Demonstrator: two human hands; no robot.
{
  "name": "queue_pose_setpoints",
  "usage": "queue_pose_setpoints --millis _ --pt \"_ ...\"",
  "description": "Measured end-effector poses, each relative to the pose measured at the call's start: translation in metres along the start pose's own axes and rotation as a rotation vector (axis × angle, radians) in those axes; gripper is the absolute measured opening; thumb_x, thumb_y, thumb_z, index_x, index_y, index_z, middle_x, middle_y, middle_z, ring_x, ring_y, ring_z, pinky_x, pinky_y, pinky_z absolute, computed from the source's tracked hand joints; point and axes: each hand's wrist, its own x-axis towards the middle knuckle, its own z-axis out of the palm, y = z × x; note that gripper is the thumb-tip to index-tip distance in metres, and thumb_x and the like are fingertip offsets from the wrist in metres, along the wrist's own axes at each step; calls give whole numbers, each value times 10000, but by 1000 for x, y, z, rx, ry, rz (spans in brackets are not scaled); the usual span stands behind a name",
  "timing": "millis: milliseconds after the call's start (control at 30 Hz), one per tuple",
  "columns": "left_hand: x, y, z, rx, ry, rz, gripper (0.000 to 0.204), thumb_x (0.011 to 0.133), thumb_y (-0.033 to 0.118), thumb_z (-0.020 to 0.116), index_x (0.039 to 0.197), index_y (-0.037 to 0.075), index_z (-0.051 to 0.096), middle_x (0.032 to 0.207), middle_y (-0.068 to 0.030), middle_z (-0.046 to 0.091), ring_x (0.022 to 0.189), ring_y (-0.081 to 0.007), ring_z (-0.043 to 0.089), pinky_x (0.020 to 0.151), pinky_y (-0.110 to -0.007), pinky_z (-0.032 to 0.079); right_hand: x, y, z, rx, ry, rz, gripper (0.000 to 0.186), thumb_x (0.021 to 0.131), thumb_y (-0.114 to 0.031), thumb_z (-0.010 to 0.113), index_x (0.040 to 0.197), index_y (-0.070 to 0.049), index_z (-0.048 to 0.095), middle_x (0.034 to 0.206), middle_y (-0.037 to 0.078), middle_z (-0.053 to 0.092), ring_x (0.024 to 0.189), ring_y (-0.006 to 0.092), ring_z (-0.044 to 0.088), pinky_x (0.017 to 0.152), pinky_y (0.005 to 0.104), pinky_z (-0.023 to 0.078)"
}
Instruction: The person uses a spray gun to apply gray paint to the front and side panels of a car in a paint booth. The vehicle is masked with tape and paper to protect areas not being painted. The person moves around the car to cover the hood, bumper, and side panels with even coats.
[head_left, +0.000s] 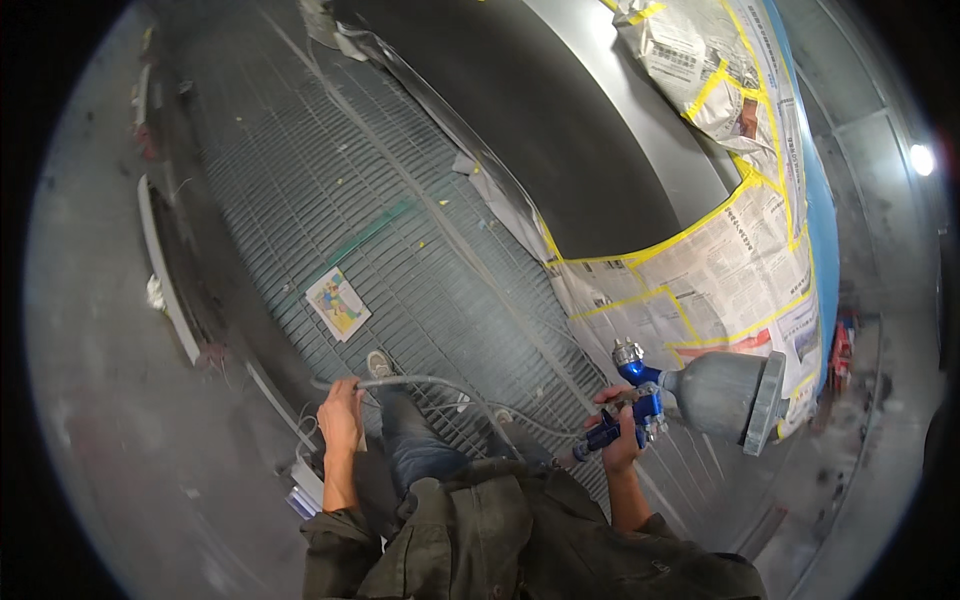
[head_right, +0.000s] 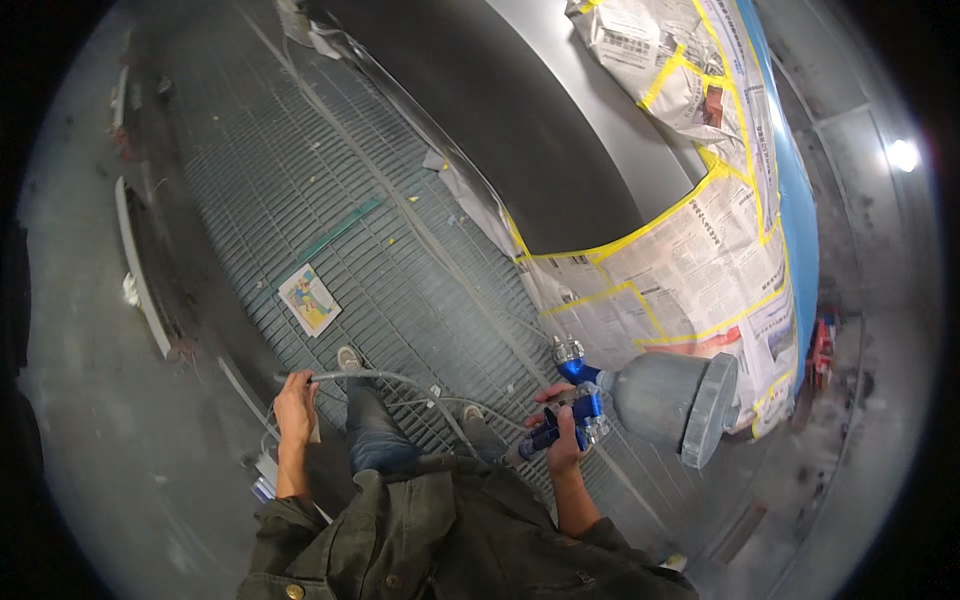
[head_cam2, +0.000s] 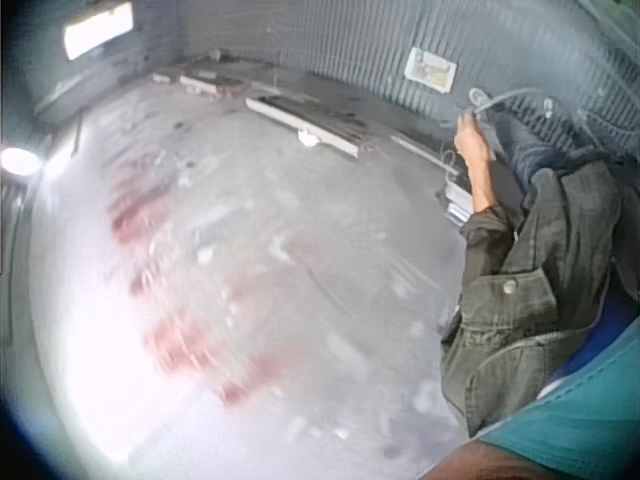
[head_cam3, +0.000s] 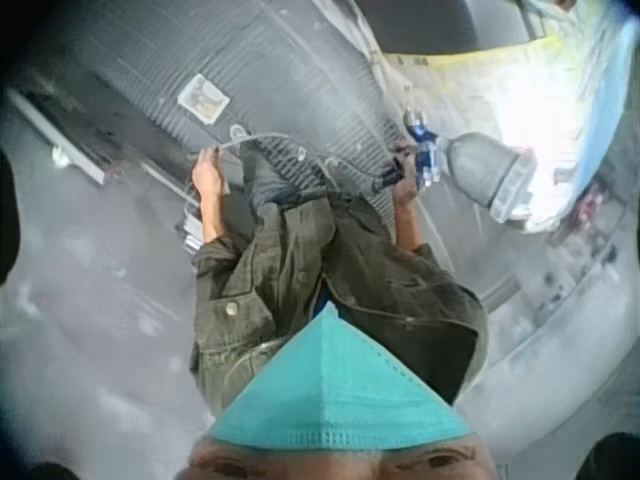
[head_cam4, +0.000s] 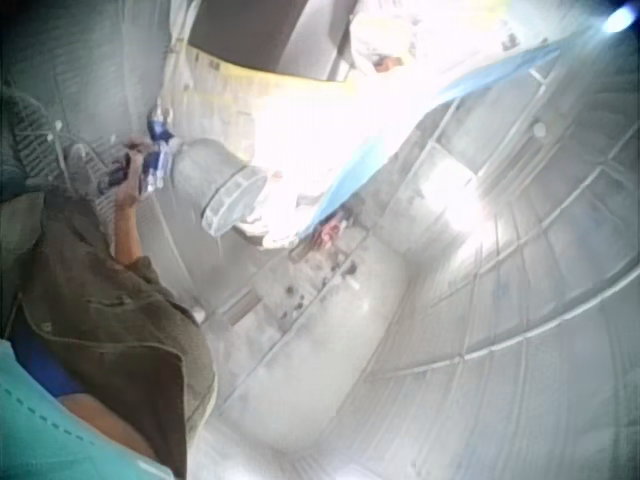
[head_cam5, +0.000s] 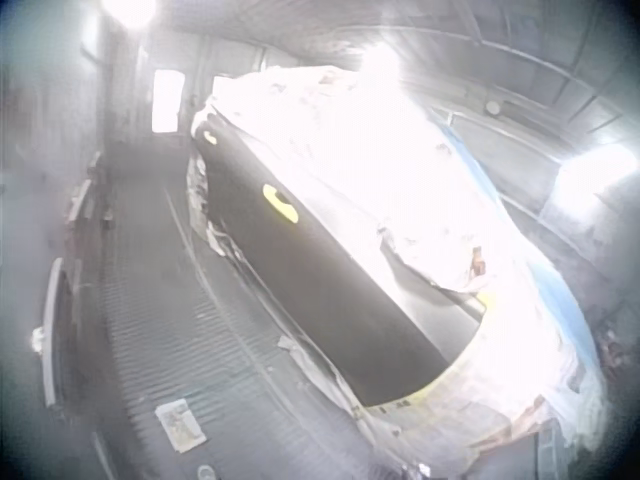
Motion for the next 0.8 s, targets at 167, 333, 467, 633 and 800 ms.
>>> queue_pose_setpoints --millis 167,333,467,633,800 --pt "89 -41 -48 -8 -148 64 188 915 118 663 1094 60 668 1040 -146 672 897 -402 660 740 -460 526 1 -11 107 -93 22 45 632 920 -540 591 1175 35 528 1067 156 575 914 191 626 649 307 584" --pt "131 -91 -95 -38 -139 -14 195 923 111 652 1103 38 664 1000 -168 659 873 -399 648 736 -451 509 21 -22 194 2 -71 188 678 895 -559 666 1244 8 535 1134 117 579 1053 212 597 721 346 571" --pt "170 -128 -122 -4 -92 -6 201 926 120 644 1105 33 663 980 -172 655 870 -404 638 743 -462 501 60 -23 263 22 -46 110 531 957 -427 629 1249 6 534 1137 116 578 1064 212 594 717 347 574" --pt "230 -145 -145 74 -102 -41 215 917 147 653 1109 57 683 1049 -175 685 957 -407 654 810 -462 522 119 -12 320 34 67 28 333 983 -173 594 1246 24 535 1133 147 597 1011 232 619 650 343 597" --pt "291 -169 -153 128 -36 -114 221 911 141 662 1112 52 684 1040 -163 698 947 -394 667 816 -453 527 197 15 373 17 19 9 334 995 -238 561 1245 -17 549 1147 117 588 1031 209 601 662 349 583"
